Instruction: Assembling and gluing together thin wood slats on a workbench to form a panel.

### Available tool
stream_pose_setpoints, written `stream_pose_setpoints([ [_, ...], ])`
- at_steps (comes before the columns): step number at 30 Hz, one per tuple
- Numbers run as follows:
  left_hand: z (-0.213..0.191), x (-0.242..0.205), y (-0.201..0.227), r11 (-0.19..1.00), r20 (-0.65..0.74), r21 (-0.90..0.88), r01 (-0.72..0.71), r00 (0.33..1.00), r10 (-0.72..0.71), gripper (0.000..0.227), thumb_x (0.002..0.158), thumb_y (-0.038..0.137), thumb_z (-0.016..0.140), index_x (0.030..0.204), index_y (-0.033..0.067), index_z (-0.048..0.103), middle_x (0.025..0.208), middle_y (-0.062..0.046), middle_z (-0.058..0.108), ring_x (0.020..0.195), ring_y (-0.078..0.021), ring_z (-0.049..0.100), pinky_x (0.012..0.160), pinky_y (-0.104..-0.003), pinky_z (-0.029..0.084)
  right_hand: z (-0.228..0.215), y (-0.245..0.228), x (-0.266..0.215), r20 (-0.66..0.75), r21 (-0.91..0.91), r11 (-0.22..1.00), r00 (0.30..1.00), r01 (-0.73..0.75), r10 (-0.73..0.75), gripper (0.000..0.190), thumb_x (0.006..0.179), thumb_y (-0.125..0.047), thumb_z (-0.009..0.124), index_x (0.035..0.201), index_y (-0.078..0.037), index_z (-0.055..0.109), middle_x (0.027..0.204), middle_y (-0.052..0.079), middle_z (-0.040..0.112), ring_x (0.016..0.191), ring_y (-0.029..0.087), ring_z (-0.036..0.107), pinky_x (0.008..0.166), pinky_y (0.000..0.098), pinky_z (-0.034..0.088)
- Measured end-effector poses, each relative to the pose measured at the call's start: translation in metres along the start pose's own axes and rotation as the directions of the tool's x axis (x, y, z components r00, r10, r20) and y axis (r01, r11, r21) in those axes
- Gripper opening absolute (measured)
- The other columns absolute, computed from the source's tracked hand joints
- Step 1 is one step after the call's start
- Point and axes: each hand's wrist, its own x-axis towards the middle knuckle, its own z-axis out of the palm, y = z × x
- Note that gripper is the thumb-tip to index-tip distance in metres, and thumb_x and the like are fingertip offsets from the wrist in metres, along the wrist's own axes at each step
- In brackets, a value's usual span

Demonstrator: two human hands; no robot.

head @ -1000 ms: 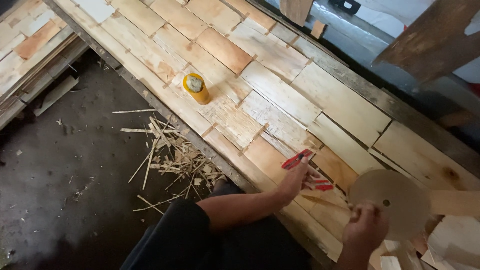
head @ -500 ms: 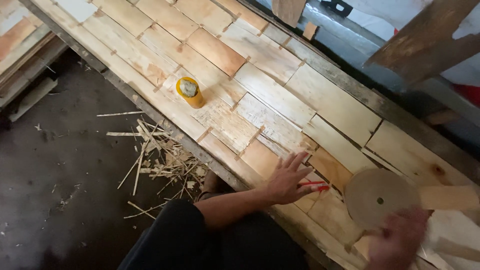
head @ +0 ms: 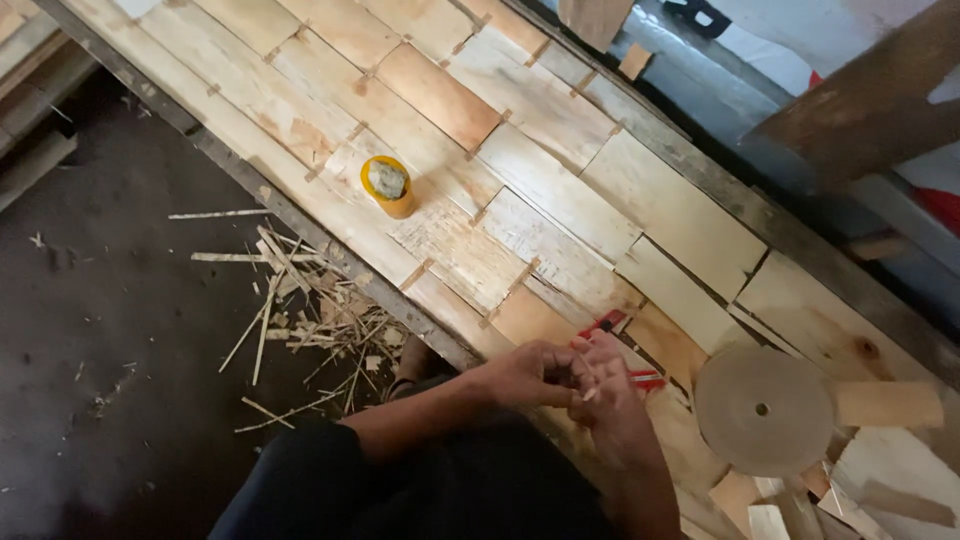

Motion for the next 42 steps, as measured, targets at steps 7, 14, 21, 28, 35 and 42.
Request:
stream_pose_setpoints([
  [7,-0.016,-0.020,0.028,0.989,-0.114,0.108,0.104,0.989,-0.092,0.006,0.098,0.007,0.070,0.101,0.0017,0.070,0.100,-0.001,0.073,0.094,-0.0086,0.069,0.088,-0.027,0.056,0.021,-0.008,0.023,0.180,-0.066,0.996,0.981,-0.062,0.073,0.107,0.074,-0.029,0.087,0.157,-0.014,0.021,0.152,0.005,0.044,0.123,0.023,0.058,0.082,0.0361,0.057],
  [14,-0.020,-0.030,0.082,0.670,-0.327,0.699,0.252,0.945,-0.014,0.010,0.084,0.013,0.073,0.091,0.0070,0.076,0.085,-0.010,0.075,0.075,-0.0172,0.070,0.069,-0.031,0.055,0.035,-0.022,0.044,0.382,-0.201,0.975,0.924,0.092,-0.008,0.081,0.083,-0.010,0.065,0.157,-0.001,0.034,0.149,0.014,0.049,0.135,0.027,0.053,0.114,0.0409,0.041],
  [21,-0.064,-0.041,0.066,0.905,-0.542,0.380,0.194,0.839,0.048,0.005,0.090,0.001,0.063,0.093,0.0030,0.067,0.091,-0.008,0.078,0.086,-0.0148,0.076,0.070,-0.029,0.060,0.063,-0.015,0.078,0.363,0.151,0.987,0.932,-0.061,0.003,0.058,0.098,-0.021,0.060,0.148,0.000,0.040,0.147,0.015,0.052,0.135,0.029,0.054,0.114,0.0444,0.042],
  [28,-0.125,-0.048,0.034,0.967,-0.841,0.152,-0.206,0.487,0.236,0.009,0.095,-0.004,0.066,0.098,0.0051,0.066,0.091,-0.006,0.071,0.075,-0.0106,0.061,0.068,-0.024,0.051,0.109,0.019,0.123,0.126,-0.487,0.872,0.984,-0.048,0.125,0.035,0.102,-0.016,0.056,0.133,0.000,0.058,0.110,0.011,0.073,0.095,0.019,0.072,0.087,0.0321,0.059],
  [35,-0.151,-0.072,0.074,0.949,-0.943,0.098,-0.299,0.278,0.185,0.008,0.090,-0.001,0.068,0.091,0.0069,0.066,0.083,-0.006,0.073,0.068,-0.0114,0.063,0.065,-0.025,0.052,0.152,0.034,0.164,0.174,-0.669,0.735,0.985,0.112,0.009,0.017,0.100,-0.011,0.063,0.108,0.003,0.070,0.089,0.009,0.073,0.078,0.015,0.069,0.074,0.0306,0.058],
  [42,-0.194,-0.089,0.089,0.945,-0.982,0.098,-0.311,0.124,0.143,0.009,0.091,0.005,0.072,0.086,0.0078,0.065,0.080,-0.006,0.074,0.063,-0.0099,0.065,0.058,-0.023,0.049,0.203,0.019,0.186,0.303,-0.768,0.556,0.945,0.319,-0.123,0.012,0.098,-0.006,0.063,0.102,0.002,0.070,0.085,0.006,0.076,0.078,0.010,0.073,0.073,0.0256,0.059],
])
